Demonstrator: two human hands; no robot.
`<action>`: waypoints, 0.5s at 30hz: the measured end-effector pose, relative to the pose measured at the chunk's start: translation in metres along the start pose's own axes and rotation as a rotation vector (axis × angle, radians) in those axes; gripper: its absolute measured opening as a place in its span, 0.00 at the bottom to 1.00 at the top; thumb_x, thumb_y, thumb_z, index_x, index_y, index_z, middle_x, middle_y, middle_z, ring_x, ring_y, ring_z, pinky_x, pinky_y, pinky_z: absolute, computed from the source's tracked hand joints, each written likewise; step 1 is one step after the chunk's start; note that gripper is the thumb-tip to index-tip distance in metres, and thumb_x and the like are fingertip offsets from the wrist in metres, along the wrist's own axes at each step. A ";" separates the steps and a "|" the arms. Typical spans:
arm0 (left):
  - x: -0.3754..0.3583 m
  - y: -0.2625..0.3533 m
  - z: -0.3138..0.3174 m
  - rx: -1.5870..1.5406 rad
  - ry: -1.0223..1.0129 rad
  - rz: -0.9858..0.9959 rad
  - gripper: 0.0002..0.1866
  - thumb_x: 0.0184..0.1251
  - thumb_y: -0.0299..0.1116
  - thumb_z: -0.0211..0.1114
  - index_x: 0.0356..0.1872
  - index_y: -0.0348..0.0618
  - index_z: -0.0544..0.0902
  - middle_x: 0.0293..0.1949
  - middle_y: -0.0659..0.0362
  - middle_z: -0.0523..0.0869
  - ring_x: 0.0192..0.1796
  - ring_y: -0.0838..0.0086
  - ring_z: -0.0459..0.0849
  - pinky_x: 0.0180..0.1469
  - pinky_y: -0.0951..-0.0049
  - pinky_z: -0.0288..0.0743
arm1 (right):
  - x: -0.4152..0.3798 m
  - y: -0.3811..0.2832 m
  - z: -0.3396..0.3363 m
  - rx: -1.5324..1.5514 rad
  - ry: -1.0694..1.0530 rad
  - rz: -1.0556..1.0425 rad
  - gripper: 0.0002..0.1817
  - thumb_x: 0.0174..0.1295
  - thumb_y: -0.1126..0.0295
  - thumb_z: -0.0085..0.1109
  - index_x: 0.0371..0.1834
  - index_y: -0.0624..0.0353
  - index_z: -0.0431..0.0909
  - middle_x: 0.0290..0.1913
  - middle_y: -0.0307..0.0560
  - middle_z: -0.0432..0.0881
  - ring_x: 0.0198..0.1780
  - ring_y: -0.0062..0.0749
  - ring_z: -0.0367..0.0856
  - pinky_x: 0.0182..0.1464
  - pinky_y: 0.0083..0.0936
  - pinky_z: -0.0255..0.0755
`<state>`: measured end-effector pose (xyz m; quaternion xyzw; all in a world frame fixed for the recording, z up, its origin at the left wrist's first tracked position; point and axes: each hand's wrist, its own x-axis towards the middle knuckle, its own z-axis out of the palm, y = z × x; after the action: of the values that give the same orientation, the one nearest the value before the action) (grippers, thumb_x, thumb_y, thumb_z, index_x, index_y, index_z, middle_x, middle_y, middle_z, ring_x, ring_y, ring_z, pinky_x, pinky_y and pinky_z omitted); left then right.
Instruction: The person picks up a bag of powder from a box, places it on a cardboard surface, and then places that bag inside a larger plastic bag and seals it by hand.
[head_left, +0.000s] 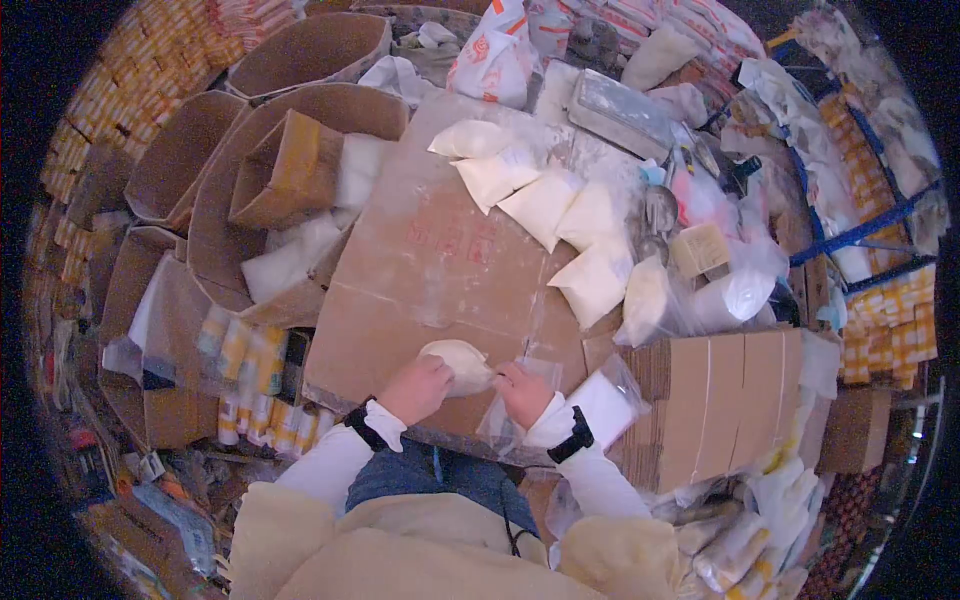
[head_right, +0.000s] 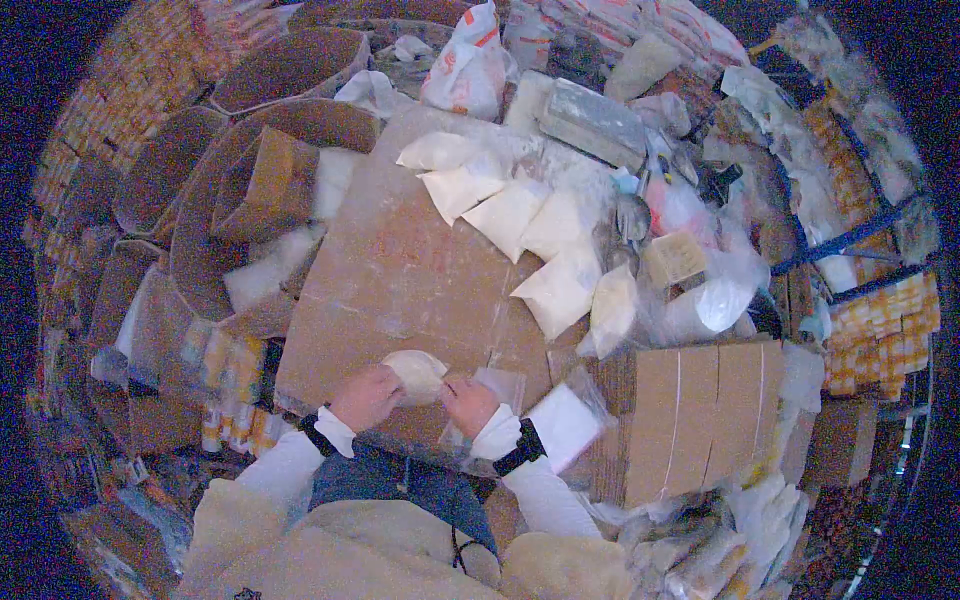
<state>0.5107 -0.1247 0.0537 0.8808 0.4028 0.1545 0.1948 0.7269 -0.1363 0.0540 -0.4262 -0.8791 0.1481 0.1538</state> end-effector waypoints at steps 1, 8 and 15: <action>0.001 0.001 -0.001 0.038 -0.034 0.026 0.04 0.50 0.28 0.54 0.26 0.40 0.73 0.27 0.54 0.72 0.35 0.61 0.75 0.38 0.66 0.71 | 0.001 0.000 0.000 0.000 0.020 -0.017 0.08 0.44 0.77 0.50 0.30 0.62 0.71 0.37 0.49 0.73 0.40 0.43 0.74 0.37 0.32 0.72; -0.006 0.004 0.021 0.013 -0.026 -0.103 0.09 0.49 0.27 0.52 0.32 0.37 0.75 0.35 0.51 0.76 0.43 0.59 0.75 0.48 0.64 0.69 | 0.001 -0.004 -0.006 0.002 -0.038 0.033 0.08 0.44 0.78 0.48 0.30 0.61 0.71 0.37 0.51 0.73 0.40 0.46 0.73 0.38 0.34 0.71; -0.009 -0.002 0.040 -0.099 0.013 -0.099 0.13 0.47 0.28 0.54 0.37 0.36 0.76 0.42 0.47 0.76 0.47 0.57 0.74 0.55 0.61 0.64 | 0.011 -0.014 -0.007 0.055 0.050 -0.020 0.05 0.47 0.75 0.55 0.29 0.57 0.73 0.31 0.48 0.75 0.30 0.45 0.75 0.31 0.35 0.70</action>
<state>0.5208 -0.1392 0.0161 0.8481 0.4390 0.1701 0.2432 0.7134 -0.1348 0.0669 -0.4165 -0.8748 0.1598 0.1889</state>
